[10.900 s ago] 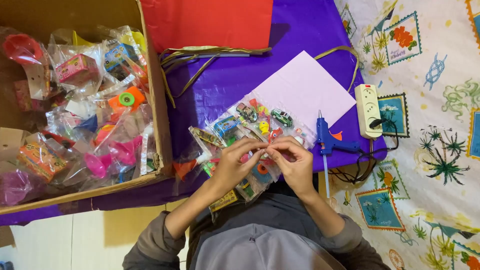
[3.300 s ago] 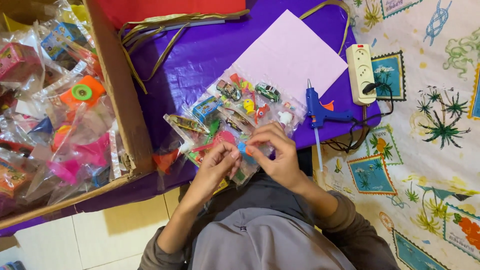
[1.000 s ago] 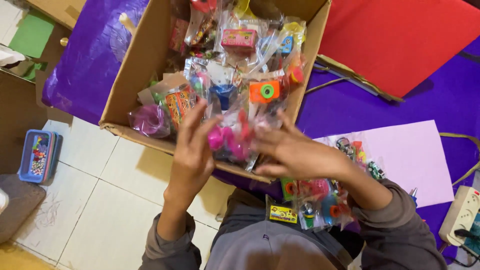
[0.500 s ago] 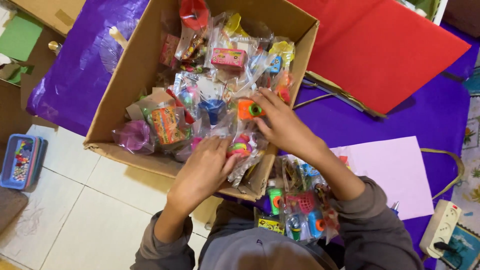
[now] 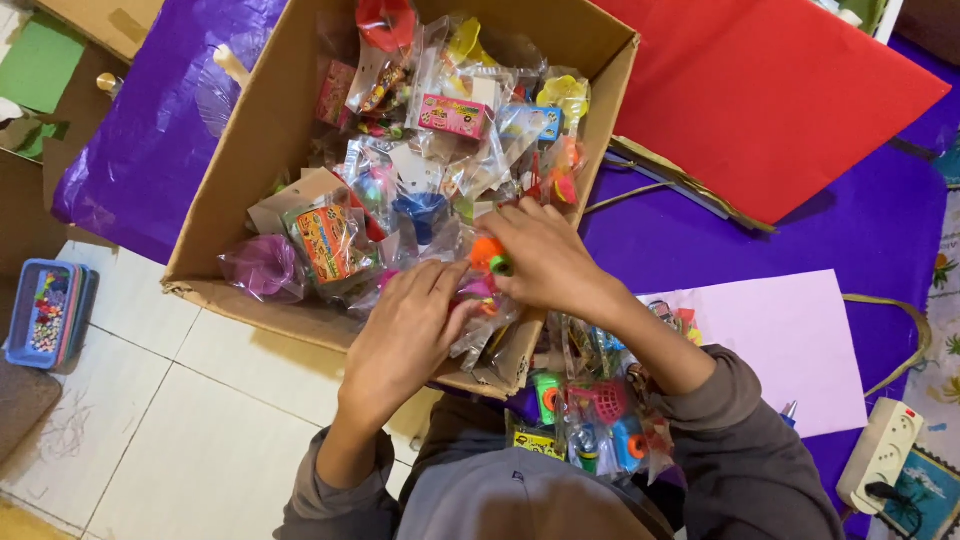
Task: Attaching small packaged toys to a larger display sheet using a hot glue gun.
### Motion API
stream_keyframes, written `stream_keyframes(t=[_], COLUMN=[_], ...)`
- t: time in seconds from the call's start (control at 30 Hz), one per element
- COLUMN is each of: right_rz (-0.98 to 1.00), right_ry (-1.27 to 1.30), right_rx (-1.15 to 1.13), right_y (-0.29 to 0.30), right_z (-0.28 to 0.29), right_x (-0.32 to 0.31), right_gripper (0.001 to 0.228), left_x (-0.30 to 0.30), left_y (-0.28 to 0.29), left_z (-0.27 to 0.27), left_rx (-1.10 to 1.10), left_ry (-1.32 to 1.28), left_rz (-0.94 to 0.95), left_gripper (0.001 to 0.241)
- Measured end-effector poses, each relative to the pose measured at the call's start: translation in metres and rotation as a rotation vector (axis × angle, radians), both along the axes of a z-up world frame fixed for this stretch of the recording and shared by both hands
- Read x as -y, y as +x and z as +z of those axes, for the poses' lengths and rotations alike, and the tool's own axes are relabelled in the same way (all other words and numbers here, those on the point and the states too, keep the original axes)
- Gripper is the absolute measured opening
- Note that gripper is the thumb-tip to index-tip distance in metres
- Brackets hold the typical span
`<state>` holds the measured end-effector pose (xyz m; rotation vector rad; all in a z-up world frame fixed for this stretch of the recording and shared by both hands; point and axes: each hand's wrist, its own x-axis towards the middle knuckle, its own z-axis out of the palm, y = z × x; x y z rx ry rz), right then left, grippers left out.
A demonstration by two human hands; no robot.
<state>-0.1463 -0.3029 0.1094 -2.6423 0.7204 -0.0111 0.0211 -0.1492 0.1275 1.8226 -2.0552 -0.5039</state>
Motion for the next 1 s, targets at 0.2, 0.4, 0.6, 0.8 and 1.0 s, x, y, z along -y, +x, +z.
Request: stream_keyframes(t=[0.2,0.4,0.6,0.8,1.0], right_rz=[-0.303,-0.388,-0.386,-0.255,-0.222], right_ry=[0.634,1.06,1.066,0.819,0.66], right_rx=[0.779,0.921,0.862,0.744,0.612], right_y=[-0.024,-0.042,-0.064,-0.096,-0.141], right_z=[0.012,0.034,0.039,0.085,0.041], right_x=[0.008,-0.01,-0.026,-0.082,-0.123], right_gripper=[0.051,0.047,0.034,0.03,0.018], left_x=[-0.001,-0.002,-0.007,-0.034,-0.058], left_y=[-0.003,-0.007,-0.012,-0.048,-0.109], left_z=[0.013,0.002,0.005,0.024,0.028], left_rx=[-0.008,0.021,0.039,-0.24,-0.263], left_ry=[-0.051,-0.244,-0.459,-0.508,-0.397], left_rz=[0.035,0.128,0.156,0.062,-0.112], left_gripper=[0.045,0.041,0.035,0.043,0.036])
